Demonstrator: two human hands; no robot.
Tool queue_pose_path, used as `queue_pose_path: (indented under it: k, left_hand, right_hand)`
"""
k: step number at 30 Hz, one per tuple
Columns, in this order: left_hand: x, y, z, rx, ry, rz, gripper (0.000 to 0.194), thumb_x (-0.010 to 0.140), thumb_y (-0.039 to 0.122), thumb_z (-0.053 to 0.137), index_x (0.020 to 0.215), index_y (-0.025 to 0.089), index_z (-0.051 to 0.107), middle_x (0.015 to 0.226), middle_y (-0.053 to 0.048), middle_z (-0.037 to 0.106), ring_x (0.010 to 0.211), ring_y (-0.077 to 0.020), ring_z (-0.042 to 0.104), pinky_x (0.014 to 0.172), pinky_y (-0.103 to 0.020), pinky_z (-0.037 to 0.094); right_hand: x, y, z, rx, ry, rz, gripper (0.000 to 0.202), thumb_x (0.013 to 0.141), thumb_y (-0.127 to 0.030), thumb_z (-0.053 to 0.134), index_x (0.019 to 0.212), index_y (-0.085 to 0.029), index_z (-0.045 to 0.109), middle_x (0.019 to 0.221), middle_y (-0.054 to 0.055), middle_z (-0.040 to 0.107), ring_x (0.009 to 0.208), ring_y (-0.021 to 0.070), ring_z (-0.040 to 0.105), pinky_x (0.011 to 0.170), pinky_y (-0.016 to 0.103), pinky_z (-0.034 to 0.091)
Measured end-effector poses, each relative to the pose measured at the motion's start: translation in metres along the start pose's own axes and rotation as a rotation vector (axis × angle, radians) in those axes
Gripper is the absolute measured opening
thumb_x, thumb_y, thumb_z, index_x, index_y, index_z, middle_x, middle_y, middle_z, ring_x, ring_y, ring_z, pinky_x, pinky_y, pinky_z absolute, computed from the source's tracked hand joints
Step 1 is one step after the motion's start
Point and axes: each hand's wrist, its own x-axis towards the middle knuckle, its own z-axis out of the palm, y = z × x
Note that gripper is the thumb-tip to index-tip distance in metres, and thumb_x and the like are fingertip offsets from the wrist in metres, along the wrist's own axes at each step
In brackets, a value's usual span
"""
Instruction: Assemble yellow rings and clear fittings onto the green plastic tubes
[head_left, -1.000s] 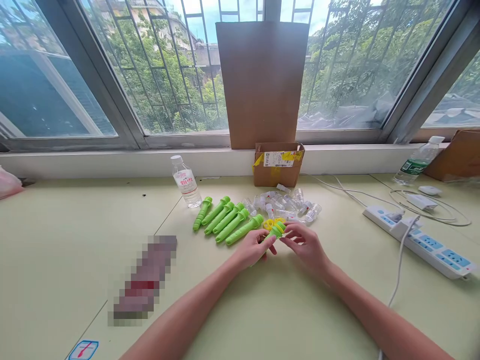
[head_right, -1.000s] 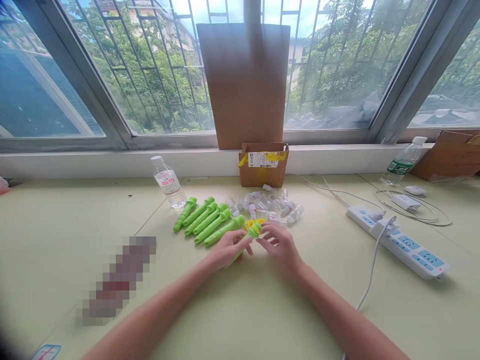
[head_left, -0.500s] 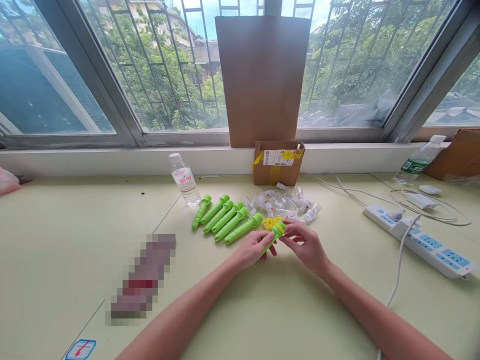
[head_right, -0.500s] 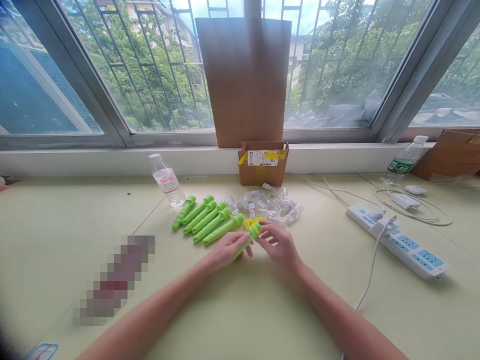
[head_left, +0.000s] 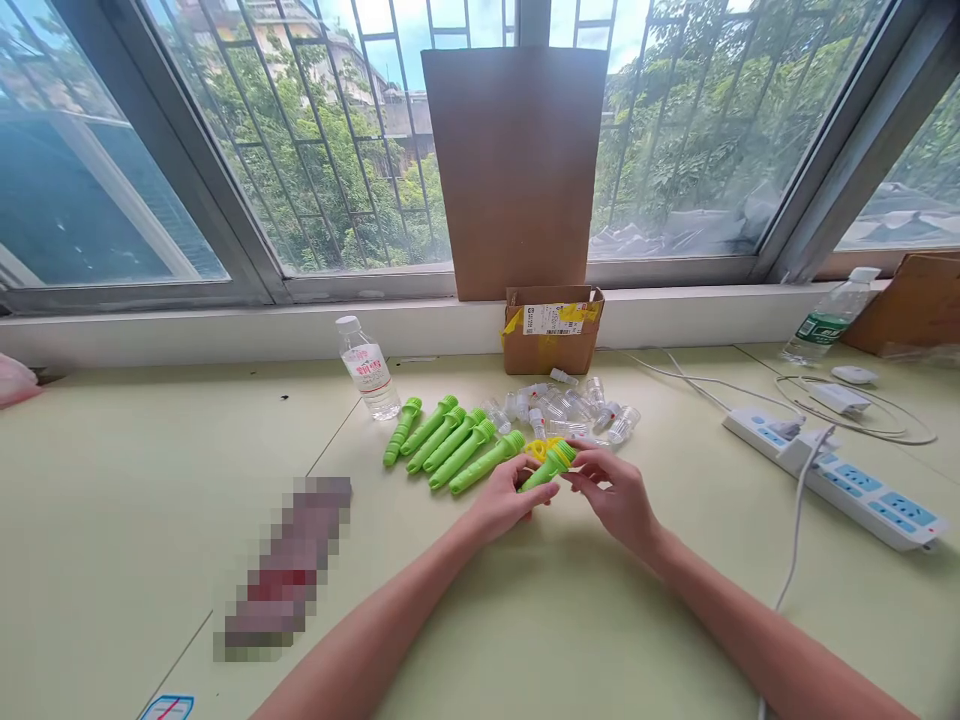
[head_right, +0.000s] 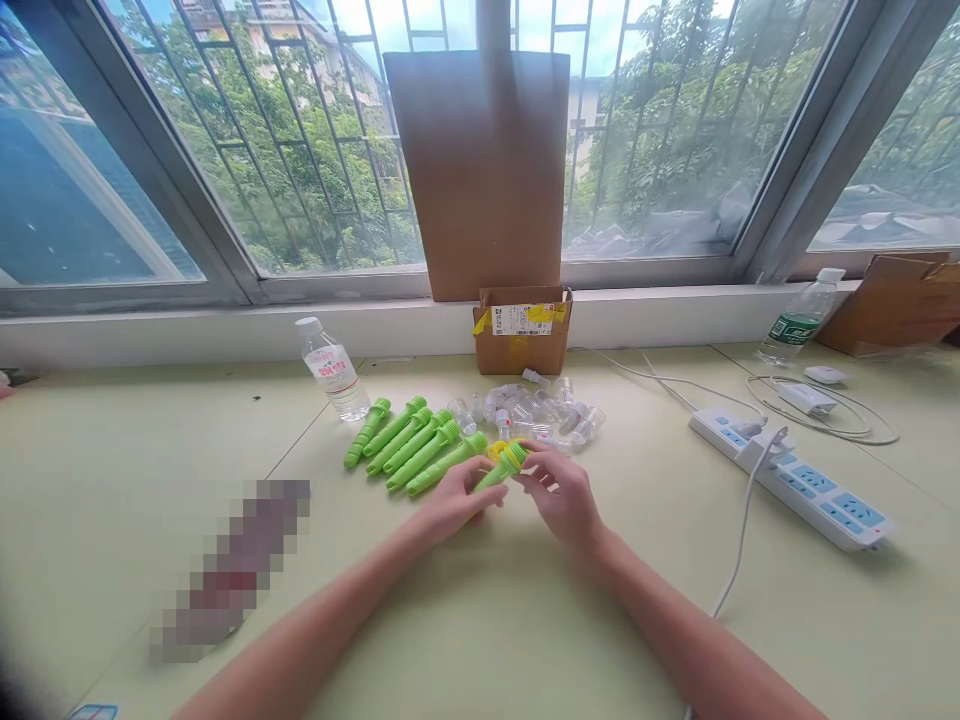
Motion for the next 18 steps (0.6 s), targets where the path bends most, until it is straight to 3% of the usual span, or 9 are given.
queue_pose_path:
  k: [10,18]
  left_hand:
    - [-0.001,0.002,0.005,-0.084,0.102,-0.029,0.032,0.071,0.040,0.068,0.084,0.019,0.048,0.070,0.003,0.060,0.043,-0.0056,0.045,0.041,-0.019,0.039]
    - [-0.004,0.004,0.012,-0.133,0.127,-0.090,0.034,0.069,0.040,0.069,0.080,0.019,0.045,0.068,0.002,0.062,0.040,-0.0054,0.044,0.037,-0.019,0.036]
  right_hand:
    - [0.003,0.000,-0.004,0.038,0.072,0.050,0.019,0.078,-0.038,0.066,0.079,-0.020,0.062,0.114,0.011,0.063,0.059,0.0156,0.064,0.054,0.037,0.059]
    - [0.004,0.001,-0.007,0.075,0.027,0.104,0.020,0.077,-0.038,0.067,0.079,-0.019,0.062,0.112,0.010,0.063,0.057,0.0140,0.064,0.052,0.033,0.057]
